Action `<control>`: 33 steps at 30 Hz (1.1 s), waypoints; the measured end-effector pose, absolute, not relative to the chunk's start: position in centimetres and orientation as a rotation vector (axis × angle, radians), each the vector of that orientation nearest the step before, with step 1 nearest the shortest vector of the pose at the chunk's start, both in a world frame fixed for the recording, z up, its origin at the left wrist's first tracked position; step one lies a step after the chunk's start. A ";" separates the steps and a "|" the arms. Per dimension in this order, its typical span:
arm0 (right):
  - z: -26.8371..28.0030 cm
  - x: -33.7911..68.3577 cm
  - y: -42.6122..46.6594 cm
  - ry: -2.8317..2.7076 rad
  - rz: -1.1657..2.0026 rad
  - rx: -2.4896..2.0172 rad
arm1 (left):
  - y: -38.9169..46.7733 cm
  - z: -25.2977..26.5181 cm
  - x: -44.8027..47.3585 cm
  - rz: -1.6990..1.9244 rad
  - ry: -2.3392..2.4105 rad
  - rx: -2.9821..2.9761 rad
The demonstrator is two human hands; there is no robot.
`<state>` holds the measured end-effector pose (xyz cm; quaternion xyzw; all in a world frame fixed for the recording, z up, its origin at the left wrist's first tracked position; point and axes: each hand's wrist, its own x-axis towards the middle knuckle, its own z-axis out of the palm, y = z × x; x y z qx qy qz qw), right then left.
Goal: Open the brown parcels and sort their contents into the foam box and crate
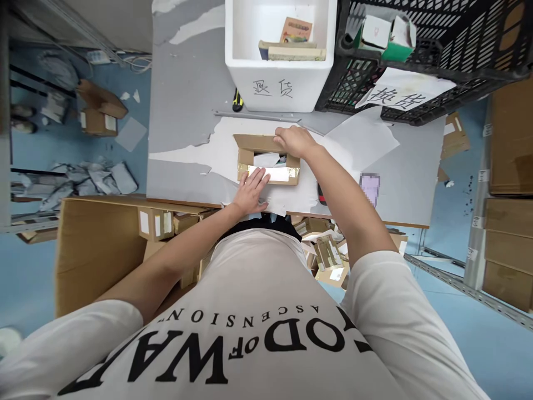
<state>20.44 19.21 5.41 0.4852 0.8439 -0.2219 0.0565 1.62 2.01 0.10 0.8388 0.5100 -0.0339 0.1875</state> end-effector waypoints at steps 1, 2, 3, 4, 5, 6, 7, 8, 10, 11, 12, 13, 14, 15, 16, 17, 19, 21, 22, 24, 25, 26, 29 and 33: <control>5.1 20.6 19.7 2.552 -0.671 1.512 | 2.0 0.1 1.6 -0.101 1.437 2.361; 4.6 20.7 20.1 2.531 -0.668 1.579 | 1.9 0.2 1.6 -0.107 1.440 2.362; 4.0 20.8 20.3 2.493 -0.679 1.672 | 1.9 0.2 1.7 -0.110 1.443 2.363; 3.2 20.8 20.5 2.440 -0.708 1.776 | 1.9 0.3 1.7 -0.111 1.446 2.365; 2.3 20.8 20.5 2.375 -0.757 1.875 | 1.9 0.3 1.7 -0.108 1.448 2.367; 1.4 20.8 20.4 2.313 -0.819 1.957 | 2.0 0.3 1.7 -0.103 1.449 2.370; 0.6 20.8 20.3 2.266 -0.880 2.011 | 2.0 0.3 1.7 -0.097 1.450 2.372; -0.1 20.8 20.2 2.245 -0.921 2.037 | 2.0 0.2 1.6 -0.092 1.449 2.373; -0.9 20.7 20.0 2.267 -0.925 2.069 | 2.0 0.2 1.6 -0.082 1.447 2.374; -1.0 20.6 20.0 2.306 -0.894 2.076 | 2.0 0.1 1.5 -0.078 1.445 2.373; -1.0 20.6 19.9 2.360 -0.855 2.071 | 2.0 0.1 1.5 -0.073 1.445 2.372; -0.8 20.5 19.8 2.425 -0.815 2.051 | 2.0 0.0 1.5 -0.066 1.444 2.371; -0.4 20.5 19.6 2.499 -0.772 2.020 | 2.0 0.0 1.5 -0.056 1.444 2.371; 0.0 20.5 19.3 2.579 -0.722 1.984 | 2.0 0.0 1.4 -0.043 1.442 2.372; 0.6 20.6 18.9 2.659 -0.660 1.945 | 2.1 0.1 1.3 -0.026 1.438 2.374; 1.2 20.7 18.4 2.739 -0.589 1.900 | 2.2 0.1 1.2 -0.002 1.430 2.379; 2.4 21.1 16.9 2.891 -0.449 1.770 | 2.5 0.3 0.7 0.064 1.404 2.389; 3.4 21.7 15.1 3.008 -0.394 1.536 | 3.1 0.5 -0.2 0.150 1.395 2.384; 3.7 21.9 14.1 3.033 -0.408 1.395 | 3.6 0.6 -0.8 0.196 1.406 2.375; 3.9 22.3 12.3 3.005 -0.469 1.158 | 4.8 0.6 -2.4 0.282 1.450 2.345; 3.8 22.4 11.6 2.963 -0.495 1.093 | 5.4 0.6 -3.2 0.314 1.465 2.332; 3.7 22.3 11.0 2.913 -0.511 1.067 | 6.1 0.5 -4.1 0.332 1.458 2.323; 3.4 21.7 10.3 2.787 -0.521 1.148 | 8.1 0.0 -6.1 0.286 1.336 2.306; 4.2 20.4 10.2 2.673 -0.518 1.288 | 9.7 -0.2 -7.1 0.221 1.328 2.218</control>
